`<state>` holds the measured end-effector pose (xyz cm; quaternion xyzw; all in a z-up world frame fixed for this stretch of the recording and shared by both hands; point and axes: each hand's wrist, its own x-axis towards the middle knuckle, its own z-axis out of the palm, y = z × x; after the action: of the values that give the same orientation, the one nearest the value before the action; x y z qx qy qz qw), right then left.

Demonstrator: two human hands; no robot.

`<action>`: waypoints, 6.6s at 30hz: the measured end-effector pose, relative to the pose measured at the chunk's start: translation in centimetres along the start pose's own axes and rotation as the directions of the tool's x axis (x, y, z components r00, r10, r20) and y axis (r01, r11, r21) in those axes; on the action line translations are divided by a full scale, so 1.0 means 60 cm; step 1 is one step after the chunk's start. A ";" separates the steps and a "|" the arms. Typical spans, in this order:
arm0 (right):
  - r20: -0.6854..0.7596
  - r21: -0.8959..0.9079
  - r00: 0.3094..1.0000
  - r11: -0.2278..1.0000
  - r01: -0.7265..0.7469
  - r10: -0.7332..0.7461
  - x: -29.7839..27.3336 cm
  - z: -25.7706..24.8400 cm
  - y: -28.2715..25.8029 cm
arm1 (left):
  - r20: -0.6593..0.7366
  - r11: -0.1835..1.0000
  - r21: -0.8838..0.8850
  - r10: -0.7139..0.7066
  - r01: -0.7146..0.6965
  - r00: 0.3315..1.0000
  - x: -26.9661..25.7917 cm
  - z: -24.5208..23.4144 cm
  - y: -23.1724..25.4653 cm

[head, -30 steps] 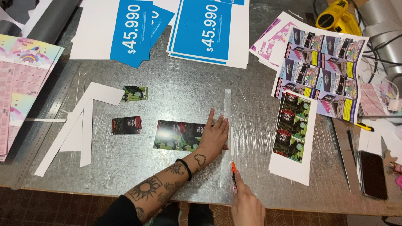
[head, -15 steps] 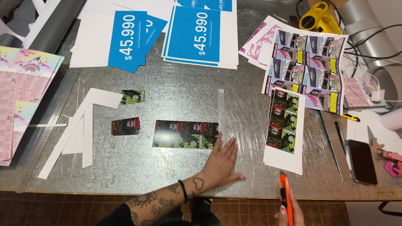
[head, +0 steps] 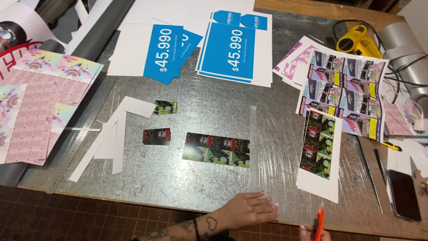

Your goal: The person uses a utility knife and a ruler to cut printed paper sheets into smaller rectangular pieces on a metal work surface. They align the ruler, slice along the edge, and separate the cut sections, repeating the process for multiple strips.

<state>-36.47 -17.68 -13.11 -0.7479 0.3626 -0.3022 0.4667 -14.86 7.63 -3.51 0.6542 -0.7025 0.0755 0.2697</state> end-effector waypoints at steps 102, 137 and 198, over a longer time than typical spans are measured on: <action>0.516 -0.052 0.021 -0.007 0.999 -0.856 0.134 0.034 -0.511 | -0.156 0.716 0.362 -0.585 0.597 0.796 -0.037 -0.086 -0.098; 0.500 0.133 0.127 0.221 0.966 -0.857 0.040 0.212 -0.297 | -0.015 0.781 0.072 -0.621 0.620 0.784 0.012 -0.108 -0.314; 0.631 -0.043 0.493 0.607 0.793 -0.599 -0.008 0.220 -0.256 | -0.025 0.766 0.301 -0.589 0.568 0.807 0.006 -0.076 -0.327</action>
<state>-22.31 -6.34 -4.09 -0.9487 -0.0855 -0.1694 0.2529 5.27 6.80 -4.36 0.8736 -0.4563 0.0690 0.1544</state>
